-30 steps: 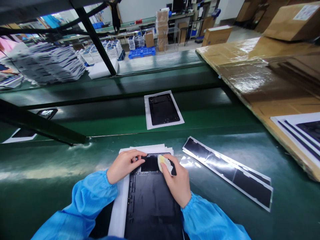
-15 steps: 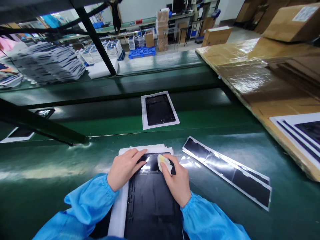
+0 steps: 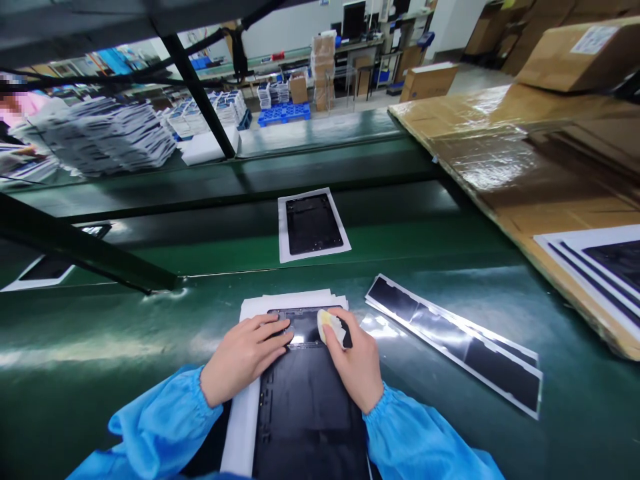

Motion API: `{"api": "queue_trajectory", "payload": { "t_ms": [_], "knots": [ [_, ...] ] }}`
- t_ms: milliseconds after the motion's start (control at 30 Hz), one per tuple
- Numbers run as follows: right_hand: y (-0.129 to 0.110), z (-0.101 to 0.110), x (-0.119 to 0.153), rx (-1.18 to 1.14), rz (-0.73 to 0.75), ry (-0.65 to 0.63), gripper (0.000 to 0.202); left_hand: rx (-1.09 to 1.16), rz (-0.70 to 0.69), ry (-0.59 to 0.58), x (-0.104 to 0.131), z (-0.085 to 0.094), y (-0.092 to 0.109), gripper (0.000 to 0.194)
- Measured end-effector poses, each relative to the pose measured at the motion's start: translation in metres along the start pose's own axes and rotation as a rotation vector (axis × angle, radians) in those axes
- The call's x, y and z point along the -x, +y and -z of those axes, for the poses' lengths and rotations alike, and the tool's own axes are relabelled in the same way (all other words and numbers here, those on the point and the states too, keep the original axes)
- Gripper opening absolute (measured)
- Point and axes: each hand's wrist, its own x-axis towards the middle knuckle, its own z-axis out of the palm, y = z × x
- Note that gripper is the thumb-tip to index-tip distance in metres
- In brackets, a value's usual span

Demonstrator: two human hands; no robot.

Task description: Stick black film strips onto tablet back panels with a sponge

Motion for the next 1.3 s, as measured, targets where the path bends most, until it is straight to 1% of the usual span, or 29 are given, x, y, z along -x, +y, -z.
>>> {"api": "queue_trajectory", "payload": {
  "t_ms": [67,100,200,233,367,433,500,567,633,700,833,933,967,1033,1100,1167,1233,1300],
  "knots": [
    [-0.003,0.002,-0.002,0.054,-0.011,-0.045,0.021,0.035,-0.011,-0.025,0.001,0.001,-0.001,0.024],
    [-0.004,0.002,-0.005,0.1,-0.009,-0.078,0.022,0.025,-0.002,-0.039,0.001,0.002,-0.001,0.026],
    [-0.013,-0.005,-0.013,0.224,0.033,-0.179,0.028,-0.03,0.021,-0.075,-0.001,0.002,-0.001,0.041],
    [-0.016,-0.01,-0.016,0.227,0.05,-0.206,0.029,-0.033,0.015,-0.081,-0.002,0.003,-0.002,0.042],
    [-0.025,-0.026,-0.024,0.113,0.074,-0.27,0.024,0.04,-0.052,-0.091,-0.003,0.008,-0.006,0.03],
    [-0.024,-0.024,-0.025,0.109,0.083,-0.285,0.022,0.066,-0.056,-0.078,-0.001,0.009,-0.007,0.025],
    [-0.019,-0.013,-0.025,0.149,0.082,-0.277,0.023,0.068,-0.038,-0.064,0.001,0.007,-0.007,0.024],
    [-0.012,0.0,-0.025,0.202,0.055,-0.23,0.025,0.063,-0.028,-0.056,0.003,0.005,-0.007,0.023],
    [-0.008,0.009,-0.023,0.235,0.024,-0.166,0.027,0.053,-0.028,-0.051,0.003,0.004,-0.005,0.022],
    [-0.007,0.01,-0.018,0.218,0.023,-0.133,0.028,0.046,-0.026,-0.048,0.003,0.004,-0.004,0.021],
    [-0.01,0.003,-0.008,0.191,0.072,-0.152,0.028,0.04,-0.018,-0.04,0.002,0.005,-0.003,0.021],
    [-0.009,0.007,-0.005,0.237,0.021,-0.111,0.029,0.039,-0.032,-0.03,0.001,0.006,-0.003,0.02],
    [-0.008,0.01,-0.005,0.22,-0.001,-0.099,0.029,0.041,-0.036,-0.027,0.002,0.006,-0.004,0.02],
    [-0.005,0.016,-0.005,0.112,-0.037,-0.064,0.027,0.05,-0.033,-0.024,0.003,0.006,-0.004,0.02],
    [-0.001,0.02,-0.006,-0.041,-0.098,0.046,0.027,0.056,-0.019,-0.023,0.003,0.006,-0.003,0.021],
    [0.004,0.023,-0.007,-0.196,-0.222,0.213,0.033,0.048,0.005,-0.021,0.0,0.005,0.0,0.023],
    [0.009,0.023,-0.007,-0.334,-0.361,0.364,0.043,0.026,0.015,-0.014,-0.008,0.002,0.009,0.026],
    [0.014,0.02,-0.007,-0.439,-0.448,0.453,0.049,0.014,-0.015,-0.004,-0.02,-0.003,0.02,0.029]
  ]
}}
